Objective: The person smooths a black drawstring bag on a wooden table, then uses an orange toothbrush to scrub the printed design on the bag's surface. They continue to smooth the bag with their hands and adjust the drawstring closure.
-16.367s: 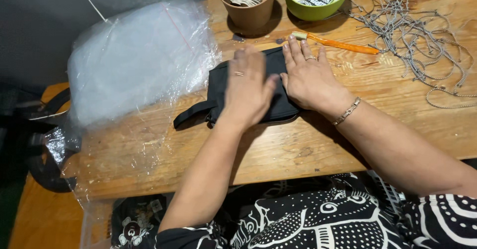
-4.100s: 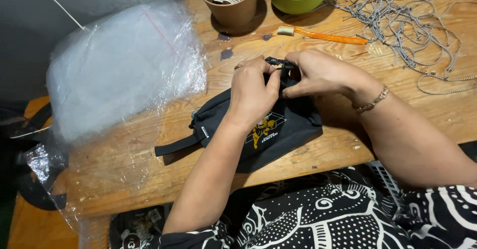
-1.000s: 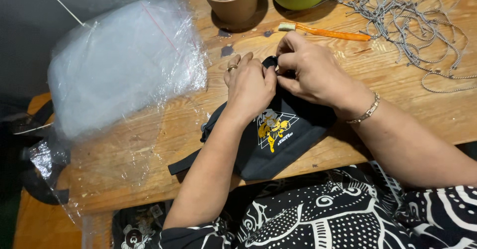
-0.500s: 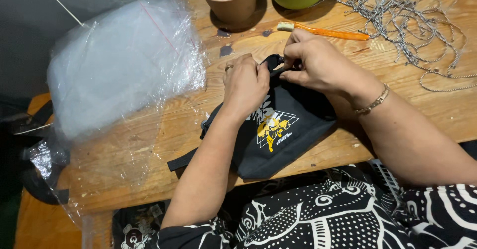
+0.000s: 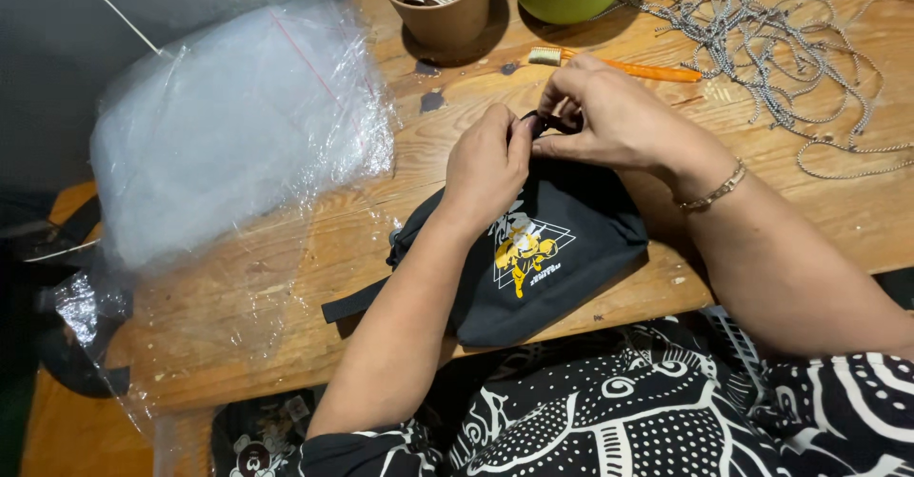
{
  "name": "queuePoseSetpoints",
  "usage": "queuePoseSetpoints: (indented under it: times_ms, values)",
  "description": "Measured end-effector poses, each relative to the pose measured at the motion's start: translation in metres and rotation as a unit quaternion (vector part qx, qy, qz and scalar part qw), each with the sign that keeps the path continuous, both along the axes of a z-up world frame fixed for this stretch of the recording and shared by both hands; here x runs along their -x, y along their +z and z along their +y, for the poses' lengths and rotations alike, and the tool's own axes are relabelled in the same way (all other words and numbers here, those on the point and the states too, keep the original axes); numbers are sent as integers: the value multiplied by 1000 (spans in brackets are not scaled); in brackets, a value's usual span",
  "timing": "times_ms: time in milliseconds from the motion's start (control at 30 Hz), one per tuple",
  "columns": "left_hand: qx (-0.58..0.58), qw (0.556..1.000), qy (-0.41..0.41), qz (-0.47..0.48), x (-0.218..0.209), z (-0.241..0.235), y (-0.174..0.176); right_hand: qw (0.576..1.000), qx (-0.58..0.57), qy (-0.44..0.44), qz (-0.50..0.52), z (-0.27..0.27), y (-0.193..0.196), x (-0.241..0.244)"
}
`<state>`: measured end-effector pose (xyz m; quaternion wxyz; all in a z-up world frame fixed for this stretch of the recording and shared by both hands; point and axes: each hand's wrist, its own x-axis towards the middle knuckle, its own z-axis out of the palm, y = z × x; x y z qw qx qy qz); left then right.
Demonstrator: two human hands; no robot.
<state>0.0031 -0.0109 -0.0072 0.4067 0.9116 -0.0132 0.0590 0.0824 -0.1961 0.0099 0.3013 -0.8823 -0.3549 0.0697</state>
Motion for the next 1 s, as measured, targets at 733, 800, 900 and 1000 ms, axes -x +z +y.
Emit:
queuePoseSetpoints:
  times_ms: [733,800,900,1000]
  values:
    - [-82,982,10,172,-49,-8,-9,998,24,-40,-42,0,-43,-26]
    - [-41,990,17,131,-39,-5,-3,1000,-2,-15,-27,-1,-19,-17]
    - [-30,993,20,115,-38,-3,-7,998,3,-45,-40,-12,-18,-25]
    - [-29,993,65,94,-38,-9,-23,986,88,-115,-87,-16,-5,-28]
